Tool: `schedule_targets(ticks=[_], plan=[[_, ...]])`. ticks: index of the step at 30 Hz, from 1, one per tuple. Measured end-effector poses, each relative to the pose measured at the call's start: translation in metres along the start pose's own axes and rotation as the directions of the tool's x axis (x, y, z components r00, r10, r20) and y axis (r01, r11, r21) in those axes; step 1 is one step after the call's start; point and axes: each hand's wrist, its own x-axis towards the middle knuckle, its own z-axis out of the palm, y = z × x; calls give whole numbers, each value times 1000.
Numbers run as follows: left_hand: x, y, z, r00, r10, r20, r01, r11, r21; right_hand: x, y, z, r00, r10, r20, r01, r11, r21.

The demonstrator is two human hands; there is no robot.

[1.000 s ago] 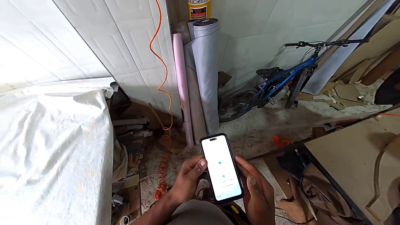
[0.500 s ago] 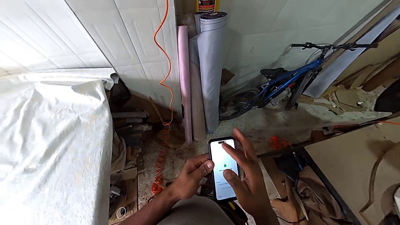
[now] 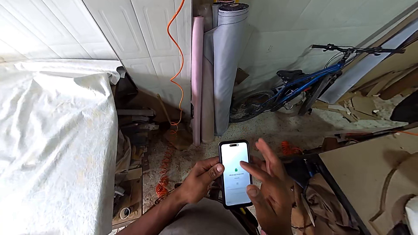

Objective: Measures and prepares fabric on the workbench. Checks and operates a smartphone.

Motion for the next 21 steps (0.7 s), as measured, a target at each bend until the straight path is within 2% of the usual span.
schedule_targets(ticks=[3, 11, 17, 21], plan=[[1, -3, 1, 1000, -3, 15, 3, 1000, -8, 1, 2, -3, 998, 26, -66, -27, 1000, -13], [3, -6, 7, 992, -28, 126, 30, 999, -19, 7, 6, -11, 933, 322, -159, -296, 940, 168], [1, -4, 8, 991, -34, 126, 36, 999, -15, 0, 6, -12, 930, 359, -84, -334, 917, 217], [-2, -4, 9, 991, -46, 122, 48, 999, -11, -4, 8, -8, 925, 365, -102, -337, 916, 218]])
